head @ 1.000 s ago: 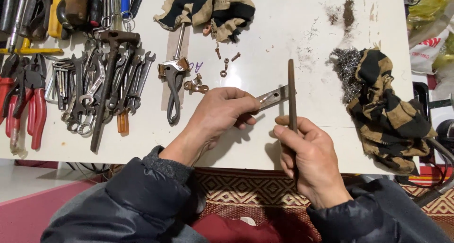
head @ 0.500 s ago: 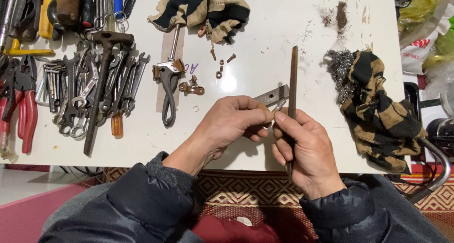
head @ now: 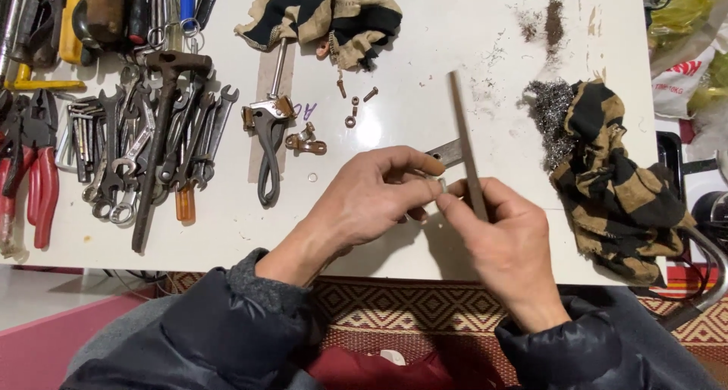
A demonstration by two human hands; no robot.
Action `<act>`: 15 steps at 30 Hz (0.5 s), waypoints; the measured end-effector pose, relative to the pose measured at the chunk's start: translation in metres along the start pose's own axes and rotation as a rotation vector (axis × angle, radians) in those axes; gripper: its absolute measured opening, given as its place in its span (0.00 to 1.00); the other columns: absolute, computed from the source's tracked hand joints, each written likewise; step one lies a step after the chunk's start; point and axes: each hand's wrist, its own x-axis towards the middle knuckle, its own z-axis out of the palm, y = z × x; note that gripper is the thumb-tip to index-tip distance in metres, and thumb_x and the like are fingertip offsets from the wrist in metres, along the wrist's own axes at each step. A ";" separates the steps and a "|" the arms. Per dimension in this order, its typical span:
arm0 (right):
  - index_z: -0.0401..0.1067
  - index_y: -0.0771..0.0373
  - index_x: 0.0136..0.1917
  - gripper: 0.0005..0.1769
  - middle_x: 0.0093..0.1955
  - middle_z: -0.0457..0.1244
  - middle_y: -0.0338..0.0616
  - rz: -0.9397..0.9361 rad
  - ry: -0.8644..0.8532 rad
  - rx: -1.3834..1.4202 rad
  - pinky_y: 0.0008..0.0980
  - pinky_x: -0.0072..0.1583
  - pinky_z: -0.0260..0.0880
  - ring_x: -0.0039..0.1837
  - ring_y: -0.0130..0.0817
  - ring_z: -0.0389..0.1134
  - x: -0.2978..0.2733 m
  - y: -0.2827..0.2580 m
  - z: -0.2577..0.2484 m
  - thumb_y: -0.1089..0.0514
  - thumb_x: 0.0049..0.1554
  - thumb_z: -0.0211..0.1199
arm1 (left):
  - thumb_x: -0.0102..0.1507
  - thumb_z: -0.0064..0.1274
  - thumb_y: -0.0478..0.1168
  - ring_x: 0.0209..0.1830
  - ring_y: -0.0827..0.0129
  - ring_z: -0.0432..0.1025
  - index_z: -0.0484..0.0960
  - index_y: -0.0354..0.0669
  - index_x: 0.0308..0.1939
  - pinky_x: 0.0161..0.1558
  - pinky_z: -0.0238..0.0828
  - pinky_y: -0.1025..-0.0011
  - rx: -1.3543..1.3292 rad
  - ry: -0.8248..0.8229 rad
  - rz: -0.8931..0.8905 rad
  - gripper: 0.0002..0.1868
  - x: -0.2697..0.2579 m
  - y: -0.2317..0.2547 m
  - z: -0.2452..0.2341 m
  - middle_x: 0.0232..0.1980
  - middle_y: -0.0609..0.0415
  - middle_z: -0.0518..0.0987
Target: The person cleans a small metal bolt with a steel wool pad, then uses a metal file to scrape a rectangular metal bar. They briefly reach into a red bucket to retrieve an item before returning to file the bar on the table.
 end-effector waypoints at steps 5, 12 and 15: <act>0.82 0.57 0.42 0.07 0.25 0.58 0.30 0.002 -0.059 -0.342 0.24 0.33 0.58 0.31 0.21 0.55 -0.010 -0.002 -0.001 0.53 0.55 0.67 | 0.60 0.56 0.45 0.43 0.74 0.77 0.89 0.53 0.35 0.50 0.72 0.74 0.444 -0.006 -0.001 0.07 -0.007 0.014 0.003 0.40 0.64 0.88; 0.78 0.59 0.53 0.10 0.42 0.71 0.37 -0.589 -0.103 -0.546 0.27 0.40 0.68 0.37 0.26 0.68 -0.004 0.019 -0.010 0.56 0.58 0.65 | 0.63 0.51 0.40 0.35 0.55 0.78 0.85 0.52 0.48 0.35 0.72 0.60 0.699 0.048 0.501 0.12 0.001 -0.026 0.001 0.38 0.51 0.86; 0.77 0.58 0.52 0.09 0.40 0.70 0.36 -0.616 -0.120 -0.605 0.30 0.40 0.65 0.37 0.29 0.68 -0.003 0.023 -0.011 0.56 0.58 0.66 | 0.65 0.52 0.39 0.30 0.54 0.74 0.82 0.46 0.42 0.28 0.70 0.57 0.835 0.015 0.571 0.05 0.005 -0.036 0.000 0.33 0.53 0.79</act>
